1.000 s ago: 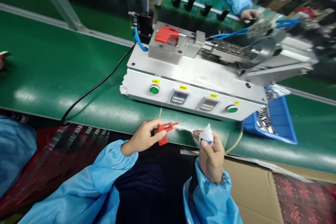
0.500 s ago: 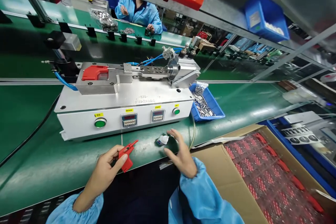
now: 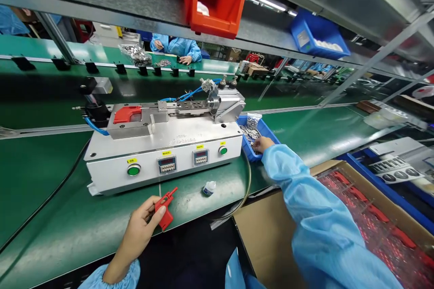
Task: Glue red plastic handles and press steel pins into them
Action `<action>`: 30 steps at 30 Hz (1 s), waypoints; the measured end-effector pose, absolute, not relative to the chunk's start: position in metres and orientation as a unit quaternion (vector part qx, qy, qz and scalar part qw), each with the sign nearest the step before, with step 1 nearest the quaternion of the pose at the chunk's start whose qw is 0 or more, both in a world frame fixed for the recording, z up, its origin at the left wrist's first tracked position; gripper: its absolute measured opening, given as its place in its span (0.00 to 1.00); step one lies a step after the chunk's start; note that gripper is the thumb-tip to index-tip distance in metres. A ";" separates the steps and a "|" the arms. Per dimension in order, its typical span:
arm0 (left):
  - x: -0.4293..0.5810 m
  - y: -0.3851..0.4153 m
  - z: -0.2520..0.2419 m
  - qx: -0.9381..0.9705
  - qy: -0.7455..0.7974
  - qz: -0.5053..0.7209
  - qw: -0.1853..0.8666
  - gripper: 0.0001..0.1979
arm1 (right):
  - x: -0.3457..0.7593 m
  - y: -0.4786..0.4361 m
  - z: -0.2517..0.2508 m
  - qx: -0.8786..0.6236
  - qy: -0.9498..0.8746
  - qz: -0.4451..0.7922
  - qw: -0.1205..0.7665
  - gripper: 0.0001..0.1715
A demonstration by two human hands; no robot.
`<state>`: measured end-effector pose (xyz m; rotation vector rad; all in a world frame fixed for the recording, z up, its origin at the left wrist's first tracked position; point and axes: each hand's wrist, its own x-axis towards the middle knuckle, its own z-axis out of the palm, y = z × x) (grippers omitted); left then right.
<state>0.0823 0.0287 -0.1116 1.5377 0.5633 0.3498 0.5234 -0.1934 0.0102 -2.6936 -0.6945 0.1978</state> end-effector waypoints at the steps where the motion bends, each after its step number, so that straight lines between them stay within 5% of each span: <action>1: 0.083 0.028 -0.111 0.680 0.250 0.161 0.670 0.25 | 0.525 -0.192 0.008 -0.949 -0.247 0.076 0.181 0.19; 12: 0.087 0.024 -0.107 0.662 0.213 0.172 0.698 0.19 | 0.489 -0.198 0.077 -0.861 -0.365 0.096 0.340 0.47; 23: 0.103 0.028 -0.105 0.654 0.208 0.209 0.697 0.19 | 0.409 -0.036 0.127 -0.734 -0.572 0.047 0.363 0.27; 27: 0.105 0.027 -0.103 0.651 0.200 0.220 0.699 0.17 | 0.389 0.053 0.134 -0.717 -0.637 -0.030 0.282 0.12; 30: 0.106 0.028 -0.102 0.650 0.197 0.229 0.697 0.15 | 0.375 0.100 0.132 -0.719 -0.669 -0.086 0.165 0.11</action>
